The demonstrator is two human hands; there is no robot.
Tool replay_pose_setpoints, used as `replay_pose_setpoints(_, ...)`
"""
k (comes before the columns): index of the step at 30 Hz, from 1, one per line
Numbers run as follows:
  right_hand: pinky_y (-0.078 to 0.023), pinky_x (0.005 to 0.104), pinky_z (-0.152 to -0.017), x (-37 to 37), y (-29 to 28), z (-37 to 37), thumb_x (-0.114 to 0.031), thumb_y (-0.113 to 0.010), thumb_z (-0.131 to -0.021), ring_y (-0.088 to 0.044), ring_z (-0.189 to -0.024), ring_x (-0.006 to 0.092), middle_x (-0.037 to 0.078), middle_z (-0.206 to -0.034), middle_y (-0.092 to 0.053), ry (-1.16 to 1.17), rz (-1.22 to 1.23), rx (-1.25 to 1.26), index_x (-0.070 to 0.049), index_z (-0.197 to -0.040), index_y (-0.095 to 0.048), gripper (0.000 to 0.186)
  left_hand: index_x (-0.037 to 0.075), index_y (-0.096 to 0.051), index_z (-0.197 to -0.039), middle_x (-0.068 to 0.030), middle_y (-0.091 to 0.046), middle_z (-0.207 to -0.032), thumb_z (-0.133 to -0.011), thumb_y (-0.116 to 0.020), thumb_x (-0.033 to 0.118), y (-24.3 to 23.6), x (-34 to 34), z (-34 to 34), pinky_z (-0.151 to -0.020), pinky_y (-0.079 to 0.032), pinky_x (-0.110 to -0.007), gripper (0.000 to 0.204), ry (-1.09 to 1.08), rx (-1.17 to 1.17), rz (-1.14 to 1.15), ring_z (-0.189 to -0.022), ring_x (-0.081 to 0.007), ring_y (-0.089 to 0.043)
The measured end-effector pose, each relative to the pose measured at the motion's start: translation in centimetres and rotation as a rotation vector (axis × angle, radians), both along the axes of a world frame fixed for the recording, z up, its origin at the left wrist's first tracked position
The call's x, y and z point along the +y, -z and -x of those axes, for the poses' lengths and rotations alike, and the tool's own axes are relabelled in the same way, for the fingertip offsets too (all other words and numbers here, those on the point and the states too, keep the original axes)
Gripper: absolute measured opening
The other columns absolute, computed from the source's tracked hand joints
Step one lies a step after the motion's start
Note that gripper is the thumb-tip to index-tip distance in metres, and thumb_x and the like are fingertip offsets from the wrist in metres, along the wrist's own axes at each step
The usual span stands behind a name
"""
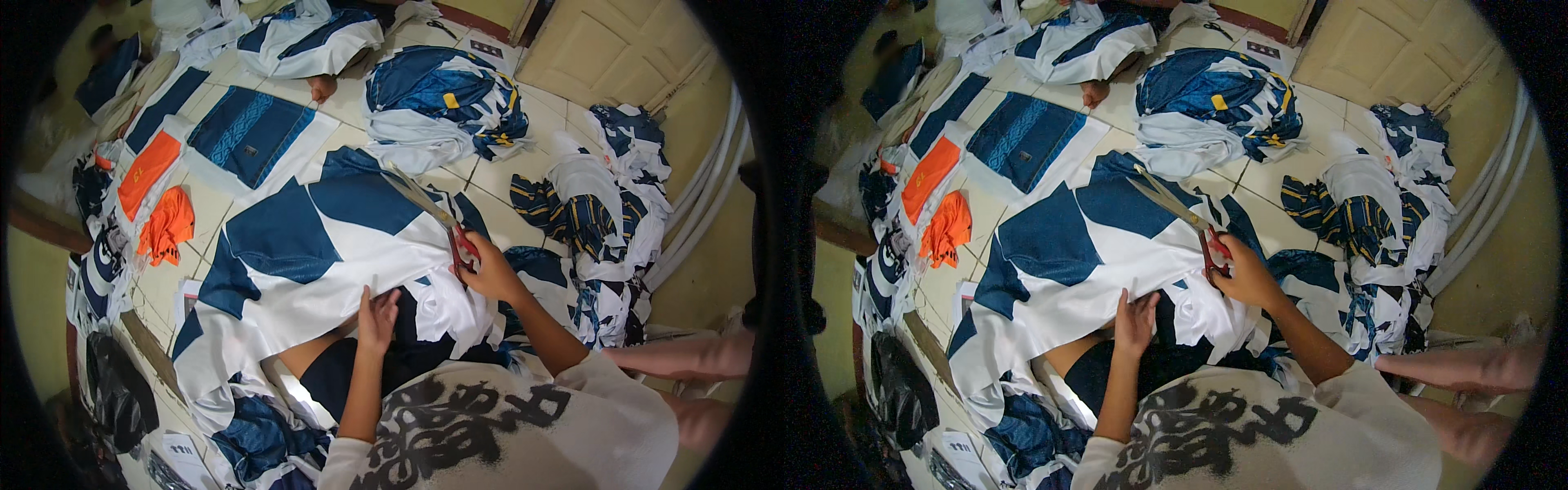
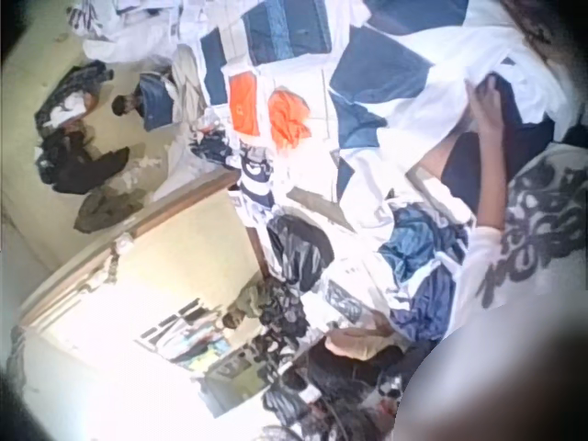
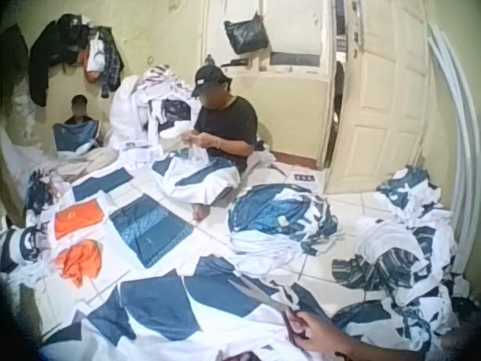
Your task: The person sits on the floor and uses scissors to cut a large piece of blue and white patterned fabric into smaller sections. They repeatedly fold and trim the material while other workers handle similar fabric nearby.
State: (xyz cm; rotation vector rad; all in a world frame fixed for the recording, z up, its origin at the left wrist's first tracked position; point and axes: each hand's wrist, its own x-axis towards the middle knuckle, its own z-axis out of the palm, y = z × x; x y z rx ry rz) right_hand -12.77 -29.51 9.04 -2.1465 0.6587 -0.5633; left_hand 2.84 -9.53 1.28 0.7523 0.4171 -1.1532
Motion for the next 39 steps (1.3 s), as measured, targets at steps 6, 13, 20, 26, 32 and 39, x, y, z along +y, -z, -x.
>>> replay_pose_setpoints(6,-0.049,0.0284,-0.067,4.8,-4.7,5.1,-0.031,-0.060,-0.096,-0.065,-0.080,0.0168,0.005,-0.082,-0.064,-0.247,-1.178,0.118,-0.003,-0.111,-0.054,0.032,0.011,-0.056,-0.120,-0.0028,-0.065,-0.112,-0.097,-0.055,0.041,0.3,-1.0,0.1,-0.053,-0.044,-0.021,0.038,-0.179,-0.104,0.164,-0.097,-0.0160,-0.064)
replay_pose_setpoints(13,-0.037,0.0277,-0.051,11.7,-5.8,5.1,-0.053,-0.051,-0.095,-0.044,-0.057,0.0125,0.001,-0.069,-0.045,-0.203,-1.856,0.173,-0.007,-0.102,-0.052,0.046,0.000,-0.052,-0.122,-0.0133,-0.063,-0.118,-0.096,-0.054,0.044,1.0,-3.1,-5.0,-0.087,-0.055,-0.038,0.051,0.079,0.126,0.845,-0.105,-0.0253,-0.063)
replay_pose_setpoints(20,-0.035,0.0273,-0.056,13.4,-7.0,3.4,-0.054,-0.046,-0.098,-0.039,-0.058,0.0104,-0.001,-0.070,-0.040,-0.154,-1.802,0.195,-0.009,-0.102,-0.050,0.044,-0.001,-0.038,-0.138,-0.0155,-0.043,-0.142,-0.100,-0.046,0.042,-1.9,-3.5,-0.7,-0.116,-0.032,-0.041,0.058,-0.388,0.130,0.622,-0.131,-0.0255,-0.043)
replay_pose_setpoints(26,-0.031,0.0261,-0.053,12.5,-5.2,3.1,-0.047,-0.047,-0.100,-0.035,-0.054,0.0087,-0.004,-0.068,-0.038,-0.087,-1.699,0.238,-0.010,-0.096,-0.048,0.038,0.001,-0.023,-0.148,-0.0116,-0.030,-0.152,-0.101,-0.038,0.051,-3.0,-1.2,5.2,-0.119,-0.023,-0.038,0.070,-0.287,0.218,0.390,-0.140,-0.0227,-0.029)
replay_pose_setpoints(32,-0.029,0.0248,-0.052,10.6,-3.0,1.6,-0.049,-0.048,-0.099,-0.035,-0.055,0.0079,-0.005,-0.068,-0.038,-0.147,-1.656,0.345,-0.010,-0.096,-0.050,0.039,-0.005,-0.021,-0.148,-0.0117,-0.028,-0.155,-0.099,-0.034,0.059,-2.5,-0.6,6.7,-0.120,-0.012,-0.033,0.082,-0.089,-0.031,0.296,-0.142,-0.0214,-0.025)
replay_pose_setpoints(39,-0.024,0.0231,-0.048,8.3,-3.3,-2.1,-0.053,-0.051,-0.096,-0.032,-0.051,0.0066,-0.006,-0.064,-0.036,-0.176,-1.636,0.290,-0.013,-0.085,-0.049,0.042,0.004,-0.050,-0.123,-0.0063,-0.062,-0.102,-0.100,-0.029,0.061,-1.1,0.5,7.7,-0.093,-0.043,-0.034,0.065,0.123,-0.055,0.226,-0.093,-0.0210,-0.058)
